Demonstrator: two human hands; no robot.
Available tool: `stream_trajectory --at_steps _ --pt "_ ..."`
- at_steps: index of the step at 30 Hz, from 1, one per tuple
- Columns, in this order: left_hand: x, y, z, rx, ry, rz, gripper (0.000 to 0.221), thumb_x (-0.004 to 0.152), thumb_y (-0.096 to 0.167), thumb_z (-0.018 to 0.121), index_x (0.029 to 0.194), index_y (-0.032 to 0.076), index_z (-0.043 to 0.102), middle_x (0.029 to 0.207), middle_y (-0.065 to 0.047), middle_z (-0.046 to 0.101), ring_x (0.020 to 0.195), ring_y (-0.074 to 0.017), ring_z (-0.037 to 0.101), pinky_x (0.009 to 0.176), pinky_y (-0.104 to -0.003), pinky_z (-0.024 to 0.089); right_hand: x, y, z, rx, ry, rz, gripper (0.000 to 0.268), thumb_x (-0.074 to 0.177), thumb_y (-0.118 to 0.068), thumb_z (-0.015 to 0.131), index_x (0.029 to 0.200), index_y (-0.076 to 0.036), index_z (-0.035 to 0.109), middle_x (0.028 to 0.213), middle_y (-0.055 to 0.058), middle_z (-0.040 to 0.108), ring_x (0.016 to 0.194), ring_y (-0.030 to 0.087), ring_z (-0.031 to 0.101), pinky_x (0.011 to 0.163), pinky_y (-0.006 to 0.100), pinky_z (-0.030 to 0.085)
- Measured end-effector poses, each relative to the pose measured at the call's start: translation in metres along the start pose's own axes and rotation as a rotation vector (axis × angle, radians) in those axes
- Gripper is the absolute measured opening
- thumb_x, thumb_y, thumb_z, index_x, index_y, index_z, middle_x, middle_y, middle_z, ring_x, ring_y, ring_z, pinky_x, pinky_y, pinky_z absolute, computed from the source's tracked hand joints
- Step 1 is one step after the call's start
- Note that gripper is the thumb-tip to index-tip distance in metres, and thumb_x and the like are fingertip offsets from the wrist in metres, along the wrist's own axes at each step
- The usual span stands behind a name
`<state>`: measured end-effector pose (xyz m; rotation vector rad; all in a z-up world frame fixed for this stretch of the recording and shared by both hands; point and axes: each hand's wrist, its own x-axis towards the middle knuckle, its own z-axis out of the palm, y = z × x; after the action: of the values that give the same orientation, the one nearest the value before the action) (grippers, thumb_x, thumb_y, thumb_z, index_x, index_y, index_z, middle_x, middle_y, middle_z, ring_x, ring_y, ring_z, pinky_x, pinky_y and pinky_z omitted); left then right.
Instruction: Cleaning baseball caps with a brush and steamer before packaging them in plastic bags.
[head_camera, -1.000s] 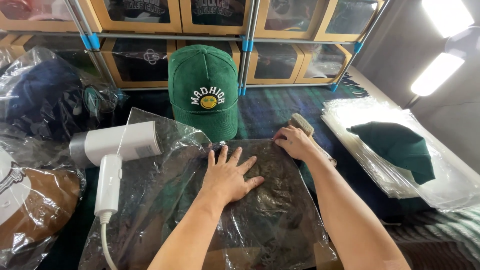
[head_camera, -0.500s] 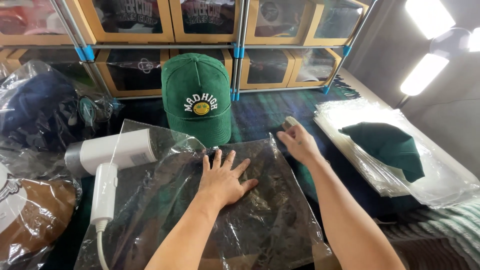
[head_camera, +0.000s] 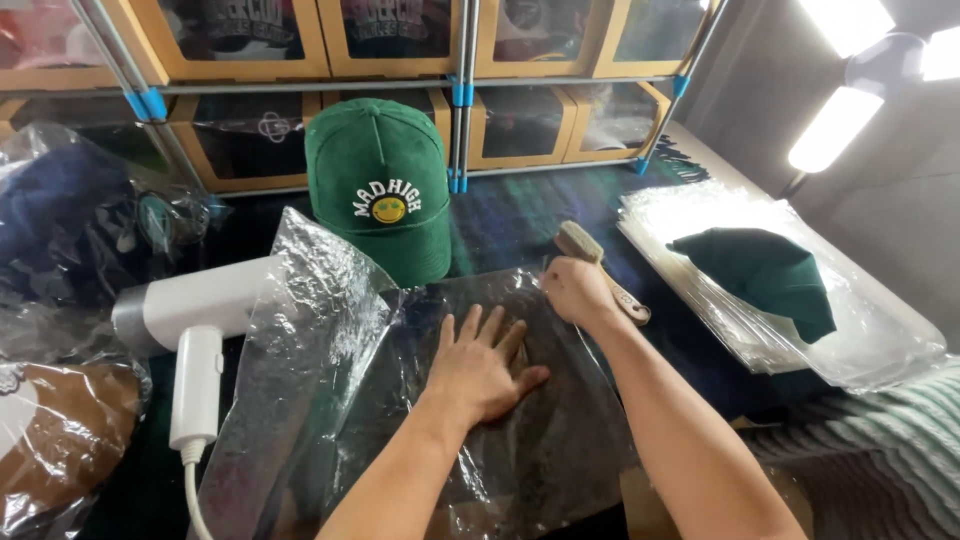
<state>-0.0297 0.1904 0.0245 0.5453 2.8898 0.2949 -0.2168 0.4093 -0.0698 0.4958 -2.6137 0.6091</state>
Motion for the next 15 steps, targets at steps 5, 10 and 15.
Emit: stream_trajectory --at_steps 5,10,15 --pt "-0.002 0.003 -0.015 0.010 -0.084 -0.056 0.088 0.093 0.077 0.017 0.163 0.024 0.023 0.172 -0.010 0.016 0.160 -0.0351 0.006 0.127 -0.061 0.000 -0.004 -0.030 -0.054 0.644 -0.079 0.744 0.036 0.088 -0.034 0.076 0.096 0.001 0.072 0.074 0.012 0.060 0.061 0.022 0.067 0.046 0.031 0.062" --pt "-0.008 0.006 -0.018 0.027 -0.106 -0.087 0.088 0.093 0.079 0.021 0.164 0.026 0.020 0.173 -0.008 0.014 0.160 -0.0338 0.004 0.126 -0.064 -0.004 -0.022 -0.067 -0.090 0.681 -0.091 0.776 0.066 0.081 -0.060 0.083 0.087 0.005 0.070 0.069 0.014 0.054 0.058 0.024 0.063 0.044 0.035 0.057" --pt "-0.010 0.006 -0.024 0.019 -0.114 -0.097 0.087 0.092 0.079 0.024 0.164 0.030 0.020 0.173 -0.006 0.014 0.159 -0.0391 0.000 0.124 -0.068 -0.003 -0.048 -0.113 -0.100 -0.047 -0.235 0.330 0.050 0.078 -0.062 0.071 0.081 -0.012 0.070 0.089 0.015 0.075 0.101 0.039 0.071 0.087 0.048 0.057"
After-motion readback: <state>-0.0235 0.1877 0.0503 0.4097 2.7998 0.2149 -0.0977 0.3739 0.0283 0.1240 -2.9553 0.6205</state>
